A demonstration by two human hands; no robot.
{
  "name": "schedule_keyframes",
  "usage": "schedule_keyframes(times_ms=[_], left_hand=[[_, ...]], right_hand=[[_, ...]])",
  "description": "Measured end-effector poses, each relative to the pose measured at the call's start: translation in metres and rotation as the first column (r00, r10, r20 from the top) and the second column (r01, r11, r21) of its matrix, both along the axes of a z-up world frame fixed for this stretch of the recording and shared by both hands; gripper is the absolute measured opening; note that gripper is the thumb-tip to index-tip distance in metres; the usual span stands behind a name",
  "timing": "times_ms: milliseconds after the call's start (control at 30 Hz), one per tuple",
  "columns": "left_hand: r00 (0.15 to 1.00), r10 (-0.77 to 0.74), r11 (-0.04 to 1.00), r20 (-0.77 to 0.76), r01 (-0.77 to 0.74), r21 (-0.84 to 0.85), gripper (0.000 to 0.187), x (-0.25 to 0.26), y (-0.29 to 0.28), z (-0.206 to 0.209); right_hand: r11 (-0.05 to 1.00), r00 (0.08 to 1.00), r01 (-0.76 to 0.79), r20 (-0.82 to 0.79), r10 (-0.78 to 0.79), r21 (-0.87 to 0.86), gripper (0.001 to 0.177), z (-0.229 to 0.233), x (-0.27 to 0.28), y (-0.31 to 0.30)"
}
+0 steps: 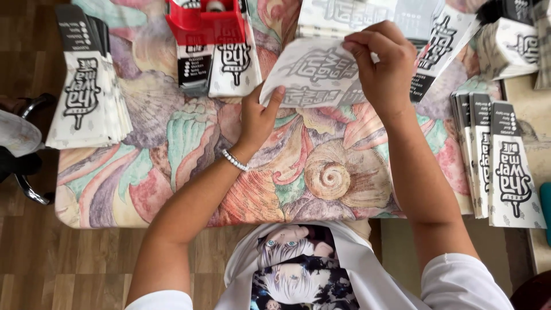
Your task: The person organizes and stacks custom-printed plastic wrappers on a table, applying adhesive tape from a dispenser to some of the wrappers and grouping them into neat stacks.
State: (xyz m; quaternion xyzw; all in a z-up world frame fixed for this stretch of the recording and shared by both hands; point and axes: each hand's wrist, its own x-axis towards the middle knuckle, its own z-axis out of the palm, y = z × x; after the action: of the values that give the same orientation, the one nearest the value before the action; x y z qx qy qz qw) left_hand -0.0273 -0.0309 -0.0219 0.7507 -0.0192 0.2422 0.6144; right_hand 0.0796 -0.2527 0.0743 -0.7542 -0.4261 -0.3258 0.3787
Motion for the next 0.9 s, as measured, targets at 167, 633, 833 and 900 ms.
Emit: schedule_keyframes(times_ms=[167,633,833,900], left_hand=[[0.93,-0.15,0.979,-0.335,0.093,-0.181,0.04,-0.036,-0.01,0.016],[0.998,-0.055,0.802,0.018,0.033,0.596,0.015,-0.046,0.049,0.013],[0.965,-0.234,0.613,-0.122,0.244,0.751,0.012,0.007,0.055,-0.003],[0.955,-0.244,0.592,-0.169,0.285,0.754,0.008,0.012,0.055,-0.004]], right_hand=[[0.984,0.981,-0.114,-0.173,0.09,-0.138,0.006,0.028,-0.02,-0.01],[0.884,0.867,-0.276,-0.494,0.059,-0.378,0.003,-0.083,-0.042,-0.006],[0.886,0.909,-0.209,-0.416,0.021,-0.414,0.004,-0.092,-0.045,-0.004],[0.885,0.918,-0.194,-0.397,0.011,-0.424,0.004,-0.1,-0.045,-0.006]])
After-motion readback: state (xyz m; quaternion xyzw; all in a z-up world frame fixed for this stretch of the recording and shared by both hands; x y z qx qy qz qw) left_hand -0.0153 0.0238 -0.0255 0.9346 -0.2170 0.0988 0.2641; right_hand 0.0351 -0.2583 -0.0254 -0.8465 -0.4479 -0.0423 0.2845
